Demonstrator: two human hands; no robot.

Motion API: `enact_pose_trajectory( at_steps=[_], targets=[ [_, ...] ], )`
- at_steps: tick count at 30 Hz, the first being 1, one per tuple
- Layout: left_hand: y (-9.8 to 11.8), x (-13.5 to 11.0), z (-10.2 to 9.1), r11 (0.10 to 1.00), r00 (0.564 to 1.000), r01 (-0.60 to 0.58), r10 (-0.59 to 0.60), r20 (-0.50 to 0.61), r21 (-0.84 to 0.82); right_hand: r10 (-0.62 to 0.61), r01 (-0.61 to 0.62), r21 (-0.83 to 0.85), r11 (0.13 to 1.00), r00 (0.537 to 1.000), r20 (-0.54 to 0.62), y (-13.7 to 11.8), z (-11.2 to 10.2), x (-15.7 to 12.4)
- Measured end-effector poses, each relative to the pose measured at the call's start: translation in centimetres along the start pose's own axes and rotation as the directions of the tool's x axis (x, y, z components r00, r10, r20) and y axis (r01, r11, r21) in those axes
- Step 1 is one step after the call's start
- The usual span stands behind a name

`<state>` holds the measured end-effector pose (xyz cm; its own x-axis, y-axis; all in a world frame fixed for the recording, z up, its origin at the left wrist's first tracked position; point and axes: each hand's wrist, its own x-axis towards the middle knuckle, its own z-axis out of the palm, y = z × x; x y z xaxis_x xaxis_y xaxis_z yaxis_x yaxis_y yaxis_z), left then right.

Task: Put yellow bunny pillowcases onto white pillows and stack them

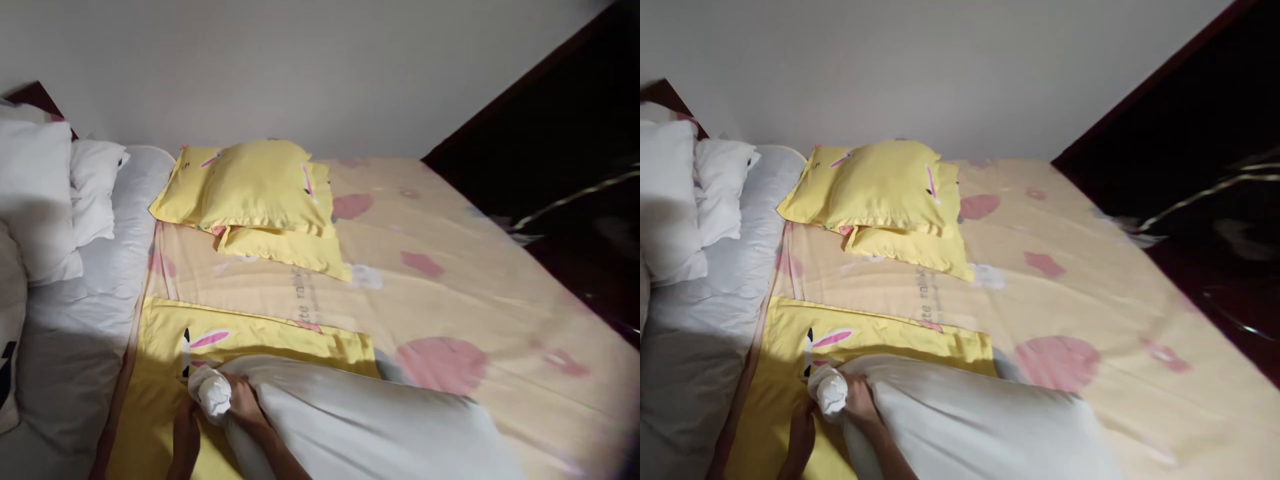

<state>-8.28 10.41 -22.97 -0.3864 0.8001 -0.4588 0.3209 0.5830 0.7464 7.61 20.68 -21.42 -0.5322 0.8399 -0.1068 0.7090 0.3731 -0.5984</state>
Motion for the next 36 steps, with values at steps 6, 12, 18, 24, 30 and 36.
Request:
enact_pose_trajectory(
  at_steps=[6, 12, 18, 24, 30, 36],
  targets=[
    [-1.1, 1.0, 1.4, 0.811, 0.918, -0.384, 0.387, 0.088, 0.441, 0.06, -0.064, 0.061, 0.996, 0.996, 0.07, 1.4, 1.9, 0.5],
    [-1.0, -0.5, 1.1, 0.743, 0.962, -0.253, 0.258, 0.084, 0.619, 0.054, -0.058, 0.048, 0.997, 0.995, 0.089, 0.6, 1.2, 0.4],
    [0.7, -2.1, -1.9, 0.651, 0.89, -0.451, 0.277, 0.363, 0.61, -0.024, 0.023, 0.018, 1.0, 0.998, 0.057, 0.0, 0.0, 0.6],
    [1.3, -5.3, -5.1, 0.597, 0.818, -0.568, 0.337, 0.465, 0.566, -0.065, 0.066, -0.096, 0.993, 0.998, 0.018, -2.1, 0.3, -2.4],
    [-0.5, -6.9, -5.7, 0.597, 0.861, -0.508, 0.372, 0.347, 0.621, -0.149, 0.151, -0.241, 0.959, 0.988, 0.024, -5.6, 1.9, -6.6],
    [-0.6, -7.1, -6.6, 0.634, 0.89, -0.439, 0.404, 0.212, 0.636, -0.174, 0.168, -0.269, 0.948, 0.985, 0.004, -6.5, 4.1, -8.0]
  ],
)
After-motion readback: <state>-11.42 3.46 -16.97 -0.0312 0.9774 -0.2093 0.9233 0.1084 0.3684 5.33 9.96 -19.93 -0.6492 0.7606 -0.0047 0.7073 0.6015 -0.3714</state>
